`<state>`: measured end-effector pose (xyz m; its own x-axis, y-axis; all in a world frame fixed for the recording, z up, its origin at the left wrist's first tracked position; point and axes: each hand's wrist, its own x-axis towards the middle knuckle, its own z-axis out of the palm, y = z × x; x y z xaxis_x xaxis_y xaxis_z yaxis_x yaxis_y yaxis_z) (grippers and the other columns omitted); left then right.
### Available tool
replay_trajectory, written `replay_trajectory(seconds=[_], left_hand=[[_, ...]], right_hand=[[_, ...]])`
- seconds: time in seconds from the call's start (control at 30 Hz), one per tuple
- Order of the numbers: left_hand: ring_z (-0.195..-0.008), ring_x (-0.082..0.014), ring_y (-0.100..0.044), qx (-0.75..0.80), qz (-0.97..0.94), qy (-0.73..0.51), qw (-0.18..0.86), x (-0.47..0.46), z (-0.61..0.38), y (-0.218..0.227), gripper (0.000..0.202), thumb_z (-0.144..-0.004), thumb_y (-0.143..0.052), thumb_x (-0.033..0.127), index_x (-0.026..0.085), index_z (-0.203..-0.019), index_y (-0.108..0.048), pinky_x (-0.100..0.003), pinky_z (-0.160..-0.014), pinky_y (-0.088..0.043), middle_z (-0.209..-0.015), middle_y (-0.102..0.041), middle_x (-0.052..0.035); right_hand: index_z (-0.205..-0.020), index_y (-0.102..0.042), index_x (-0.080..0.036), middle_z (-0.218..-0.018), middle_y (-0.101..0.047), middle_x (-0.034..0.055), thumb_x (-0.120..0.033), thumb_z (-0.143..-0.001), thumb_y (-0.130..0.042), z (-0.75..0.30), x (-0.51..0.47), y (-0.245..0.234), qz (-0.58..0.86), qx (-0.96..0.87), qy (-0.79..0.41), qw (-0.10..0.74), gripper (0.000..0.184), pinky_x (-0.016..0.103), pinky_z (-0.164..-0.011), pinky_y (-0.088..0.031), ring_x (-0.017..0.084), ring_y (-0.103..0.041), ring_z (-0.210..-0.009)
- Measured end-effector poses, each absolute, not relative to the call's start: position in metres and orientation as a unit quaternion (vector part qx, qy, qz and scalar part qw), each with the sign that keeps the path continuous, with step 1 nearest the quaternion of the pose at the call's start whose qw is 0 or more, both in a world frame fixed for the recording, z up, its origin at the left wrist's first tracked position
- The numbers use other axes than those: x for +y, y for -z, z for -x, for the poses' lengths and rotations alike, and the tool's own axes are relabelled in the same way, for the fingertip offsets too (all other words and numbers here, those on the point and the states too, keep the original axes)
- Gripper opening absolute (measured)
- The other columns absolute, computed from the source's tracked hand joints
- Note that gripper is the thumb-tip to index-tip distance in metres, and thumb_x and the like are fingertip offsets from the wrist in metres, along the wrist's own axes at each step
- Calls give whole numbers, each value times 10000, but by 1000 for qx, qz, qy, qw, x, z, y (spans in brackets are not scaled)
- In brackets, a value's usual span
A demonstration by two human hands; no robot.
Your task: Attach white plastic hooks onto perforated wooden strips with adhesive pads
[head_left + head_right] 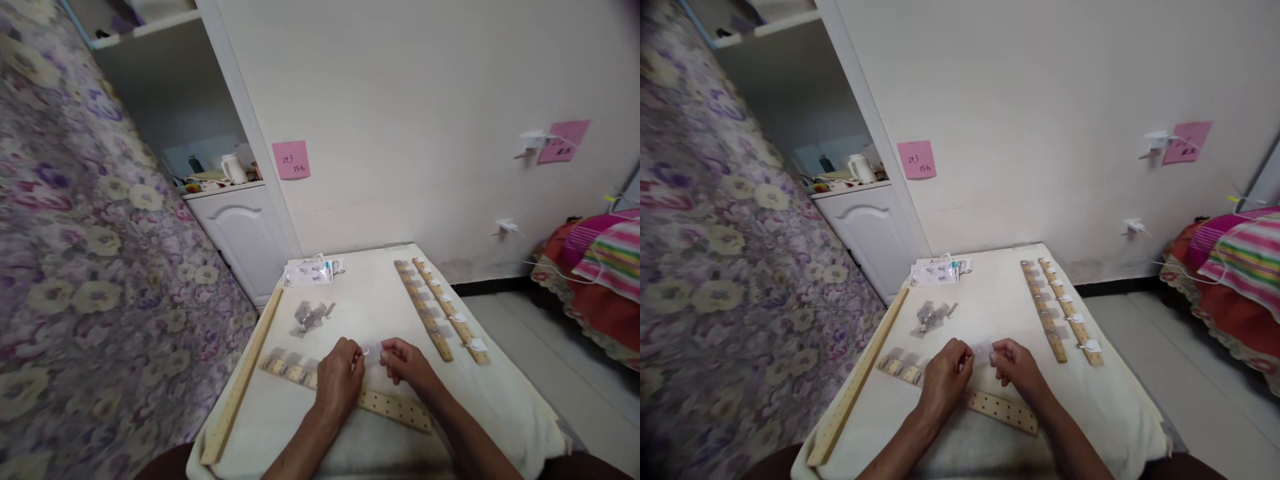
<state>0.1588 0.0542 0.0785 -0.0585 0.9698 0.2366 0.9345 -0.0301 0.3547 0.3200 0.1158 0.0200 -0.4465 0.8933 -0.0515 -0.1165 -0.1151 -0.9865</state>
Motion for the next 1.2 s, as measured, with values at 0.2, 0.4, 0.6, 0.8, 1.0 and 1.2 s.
replay_trajectory(seconds=[0.2, 0.4, 0.6, 0.8, 1.0, 1.2], left_hand=[[-698, -114, -520, 695, -666, -249, 104, 20, -184, -59, 97, -802, -465, 155, 216, -767, -532, -219, -621, -329, -781, -562, 28], [-643, -123, -523, 712, -642, -234, 160, -14, -190, -34, 94, -864, -437, 264, 223, -829, -514, -230, -591, -317, -720, -570, 36], [-665, -126, -537, 696, -659, -221, 181, -38, -181, -9, 108, -876, -415, 228, 224, -817, -505, -228, -598, -337, -738, -592, 28], [-799, -159, -549, 655, -705, -235, 135, -41, -175, 6, 146, -889, -390, 189, 225, -867, -529, -256, -691, -400, -852, -596, -10], [-820, -167, -554, 640, -712, -261, 126, -37, -171, 8, 186, -910, -380, 189, 236, -963, -552, -270, -703, -439, -866, -587, -22], [-823, -167, -564, 620, -716, -294, 129, -38, -167, 14, 221, -908, -383, 162, 229, -1037, -548, -274, -707, -470, -879, -586, -34]], right_hand=[[-755, -565, -173, -601, -542, -42, -410, -739, -611, -334, 102, -12, 356, -574, -641, 366, 242, 213, -438, -334, 76, -434, -452], [-708, -602, -163, -597, -547, -29, -238, -730, -585, -336, 99, -1, 340, -653, -595, 323, 80, 235, -554, -349, 108, -467, -568], [-710, -621, -156, -614, -560, -15, -212, -719, -556, -334, 102, 12, 367, -705, -546, 266, 86, 242, -566, -349, 126, -479, -593], [-717, -620, -151, -604, -550, -12, -222, -731, -531, -331, 104, 12, 386, -722, -513, 259, 116, 245, -561, -350, 128, -474, -580], [-720, -622, -153, -619, -568, -7, -224, -720, -542, -327, 105, 14, 398, -708, -520, 265, 108, 240, -562, -362, 132, -496, -594], [-706, -618, -153, -612, -566, -12, -211, -708, -548, -323, 106, 16, 396, -702, -529, 265, 92, 235, -556, -359, 125, -492, -583]])
